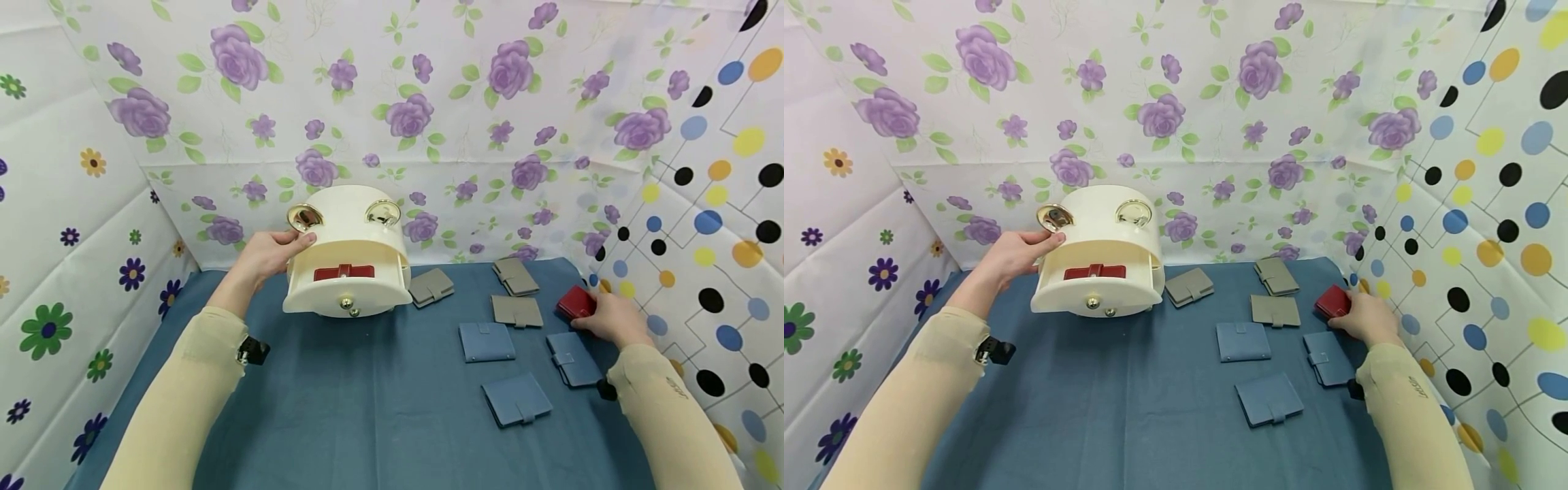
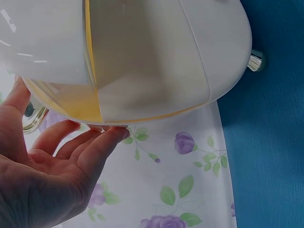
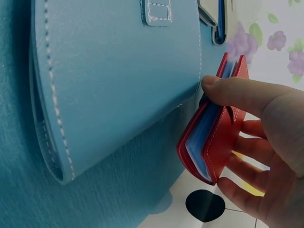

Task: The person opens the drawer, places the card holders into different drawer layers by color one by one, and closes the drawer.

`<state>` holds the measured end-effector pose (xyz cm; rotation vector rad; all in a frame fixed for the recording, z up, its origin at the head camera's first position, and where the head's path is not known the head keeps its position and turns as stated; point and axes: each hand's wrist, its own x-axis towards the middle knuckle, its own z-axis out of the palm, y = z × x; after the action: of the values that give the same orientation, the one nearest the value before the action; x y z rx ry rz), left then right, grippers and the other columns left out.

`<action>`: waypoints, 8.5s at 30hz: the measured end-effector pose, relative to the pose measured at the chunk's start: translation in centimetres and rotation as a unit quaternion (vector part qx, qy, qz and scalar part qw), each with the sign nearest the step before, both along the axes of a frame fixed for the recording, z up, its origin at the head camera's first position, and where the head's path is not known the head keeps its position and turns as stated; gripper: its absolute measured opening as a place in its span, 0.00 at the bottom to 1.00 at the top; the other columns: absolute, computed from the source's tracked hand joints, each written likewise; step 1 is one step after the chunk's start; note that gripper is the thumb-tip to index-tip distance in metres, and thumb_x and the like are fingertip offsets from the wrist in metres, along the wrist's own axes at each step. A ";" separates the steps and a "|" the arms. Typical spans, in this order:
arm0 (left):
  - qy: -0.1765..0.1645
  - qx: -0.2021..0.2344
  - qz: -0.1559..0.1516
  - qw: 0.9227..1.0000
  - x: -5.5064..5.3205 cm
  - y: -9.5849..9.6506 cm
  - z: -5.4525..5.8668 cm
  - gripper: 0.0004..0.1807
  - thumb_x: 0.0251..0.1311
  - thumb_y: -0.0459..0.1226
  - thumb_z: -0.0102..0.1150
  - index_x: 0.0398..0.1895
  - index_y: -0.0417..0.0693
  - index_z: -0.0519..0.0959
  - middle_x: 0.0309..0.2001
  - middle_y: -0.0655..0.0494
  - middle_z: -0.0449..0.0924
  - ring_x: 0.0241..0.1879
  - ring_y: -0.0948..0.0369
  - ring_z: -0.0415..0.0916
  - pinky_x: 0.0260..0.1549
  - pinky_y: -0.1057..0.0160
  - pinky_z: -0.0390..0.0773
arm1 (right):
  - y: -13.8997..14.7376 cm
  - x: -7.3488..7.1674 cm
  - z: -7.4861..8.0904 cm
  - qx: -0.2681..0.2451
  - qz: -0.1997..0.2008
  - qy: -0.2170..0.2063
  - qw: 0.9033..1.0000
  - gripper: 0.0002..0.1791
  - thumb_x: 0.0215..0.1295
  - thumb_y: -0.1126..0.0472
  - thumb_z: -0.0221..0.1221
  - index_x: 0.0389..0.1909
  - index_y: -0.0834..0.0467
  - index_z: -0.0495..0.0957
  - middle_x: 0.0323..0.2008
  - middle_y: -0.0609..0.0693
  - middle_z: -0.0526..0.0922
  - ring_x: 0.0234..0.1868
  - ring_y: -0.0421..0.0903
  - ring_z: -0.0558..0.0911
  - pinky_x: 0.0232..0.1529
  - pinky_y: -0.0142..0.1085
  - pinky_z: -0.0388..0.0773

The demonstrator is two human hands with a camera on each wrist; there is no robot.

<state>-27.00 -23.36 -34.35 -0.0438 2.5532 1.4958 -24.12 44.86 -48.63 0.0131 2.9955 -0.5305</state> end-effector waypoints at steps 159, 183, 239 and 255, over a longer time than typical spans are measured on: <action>-0.004 0.005 0.006 1.000 0.2 0.0 -0.3 0.56 0.65 0.69 0.65 0.84 0.42 0.60 0.84 0.47 0.57 0.82 0.44 0.55 0.72 0.43 0.72 | -29.1 1.6 14.3 -0.090 0.279 0.271 0.917 0.49 0.62 0.51 0.80 0.80 0.60 0.68 0.75 0.58 0.73 0.72 0.60 0.72 0.64 0.58 0.81; 0.001 0.008 0.004 1.000 0.1 -0.1 -0.3 0.56 0.65 0.68 0.65 0.83 0.42 0.61 0.83 0.48 0.57 0.82 0.45 0.55 0.70 0.44 0.74 | -33.2 1.2 16.6 -0.095 0.324 0.250 0.907 0.49 0.66 0.47 0.77 0.82 0.59 0.65 0.77 0.58 0.70 0.76 0.58 0.69 0.67 0.52 0.80; -0.008 0.001 0.001 1.000 0.1 -0.2 -0.1 0.55 0.65 0.69 0.64 0.83 0.45 0.63 0.84 0.48 0.56 0.82 0.45 0.54 0.71 0.43 0.73 | -41.6 -1.1 21.1 0.049 0.438 0.069 0.895 0.32 0.70 0.41 0.71 0.69 0.51 0.79 0.48 0.43 0.85 0.46 0.44 0.79 0.47 0.37 0.78; -0.005 -0.002 0.001 1.000 0.0 -0.3 -0.2 0.54 0.65 0.69 0.64 0.84 0.46 0.62 0.84 0.47 0.57 0.81 0.44 0.55 0.71 0.42 0.73 | -42.1 -0.9 21.2 0.051 0.440 0.060 0.895 0.25 0.68 0.42 0.73 0.60 0.50 0.82 0.44 0.41 0.85 0.41 0.41 0.81 0.45 0.35 0.79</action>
<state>-26.98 -23.64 -34.59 -0.0556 2.5495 1.4867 -25.07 2.79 -27.39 -1.3208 2.7019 -0.2555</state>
